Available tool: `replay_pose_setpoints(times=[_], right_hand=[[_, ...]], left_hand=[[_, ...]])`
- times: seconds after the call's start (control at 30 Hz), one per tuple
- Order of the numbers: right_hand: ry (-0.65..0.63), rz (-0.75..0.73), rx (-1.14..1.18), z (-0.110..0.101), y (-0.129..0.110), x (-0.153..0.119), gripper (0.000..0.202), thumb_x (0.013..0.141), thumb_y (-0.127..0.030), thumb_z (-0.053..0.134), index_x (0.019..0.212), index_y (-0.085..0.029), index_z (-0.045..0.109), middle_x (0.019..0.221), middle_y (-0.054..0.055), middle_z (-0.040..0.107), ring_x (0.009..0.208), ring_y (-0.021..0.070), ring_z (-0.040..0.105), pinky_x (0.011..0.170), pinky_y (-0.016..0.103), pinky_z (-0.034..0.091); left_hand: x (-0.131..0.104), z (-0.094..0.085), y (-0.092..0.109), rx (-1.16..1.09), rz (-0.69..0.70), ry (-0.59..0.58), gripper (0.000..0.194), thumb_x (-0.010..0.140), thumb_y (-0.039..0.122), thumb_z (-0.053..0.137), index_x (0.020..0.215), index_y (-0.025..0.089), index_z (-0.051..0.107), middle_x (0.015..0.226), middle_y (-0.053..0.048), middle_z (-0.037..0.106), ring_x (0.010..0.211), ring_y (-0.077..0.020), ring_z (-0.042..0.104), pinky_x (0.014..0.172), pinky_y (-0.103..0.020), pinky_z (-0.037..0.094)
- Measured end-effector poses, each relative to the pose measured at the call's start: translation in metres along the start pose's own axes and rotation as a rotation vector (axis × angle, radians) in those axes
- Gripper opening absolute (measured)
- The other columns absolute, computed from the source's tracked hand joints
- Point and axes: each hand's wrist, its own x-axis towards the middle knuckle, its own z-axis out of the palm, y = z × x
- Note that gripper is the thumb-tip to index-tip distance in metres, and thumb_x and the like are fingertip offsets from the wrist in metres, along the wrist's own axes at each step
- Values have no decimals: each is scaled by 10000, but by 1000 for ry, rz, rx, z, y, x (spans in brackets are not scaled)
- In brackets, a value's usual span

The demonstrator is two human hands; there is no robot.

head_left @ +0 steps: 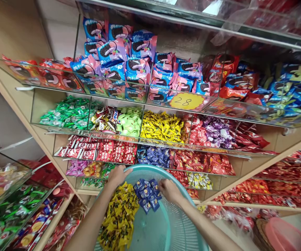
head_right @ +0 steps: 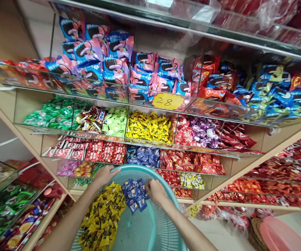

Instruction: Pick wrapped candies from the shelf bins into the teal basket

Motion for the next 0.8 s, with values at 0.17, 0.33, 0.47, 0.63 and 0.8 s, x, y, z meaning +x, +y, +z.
replay_pose_setpoints(times=[0.17, 0.33, 0.47, 0.63, 0.8], right_hand=[[-94, 59, 43, 3, -4, -5, 136, 761, -183, 511, 700, -163, 631, 716, 32, 610, 688, 138, 528, 574, 219, 315], [-188, -5, 181, 5, -2, -6, 178, 754, -129, 483, 627, -144, 607, 596, 1, 557, 595, 110, 492, 520, 210, 293], [-93, 57, 45, 9, -3, -6, 170, 791, -204, 503, 711, -153, 645, 731, 57, 628, 717, 171, 562, 588, 244, 350], [-34, 101, -133, -2, -5, -5, 267, 832, -370, 497, 846, -159, 659, 912, 126, 650, 839, 222, 598, 658, 272, 384], [89, 5, -134, -41, -12, 18, 315, 884, -384, 427, 812, -170, 646, 841, 98, 656, 777, 174, 598, 617, 235, 345]], left_hand=[[-2, -2, -3, -14, -15, -1, 572, 794, 650, 355, 1025, 202, 624, 1002, -114, 680, 908, -267, 625, 663, -269, 411], [-2, -2, -6, -36, -30, -21, 603, 788, 664, 354, 1058, 194, 618, 1047, -126, 666, 940, -279, 616, 660, -270, 403], [0, -2, -4, -32, -25, -41, 613, 794, 656, 349, 1077, 181, 613, 1065, -137, 660, 956, -278, 612, 664, -268, 404], [0, 0, -2, -23, -20, -36, 609, 791, 657, 351, 1075, 190, 618, 1080, -135, 656, 993, -288, 600, 706, -284, 418], [-3, 2, -1, -11, -5, -32, 584, 800, 638, 354, 1057, 191, 628, 1089, -134, 655, 1025, -286, 589, 747, -296, 426]])
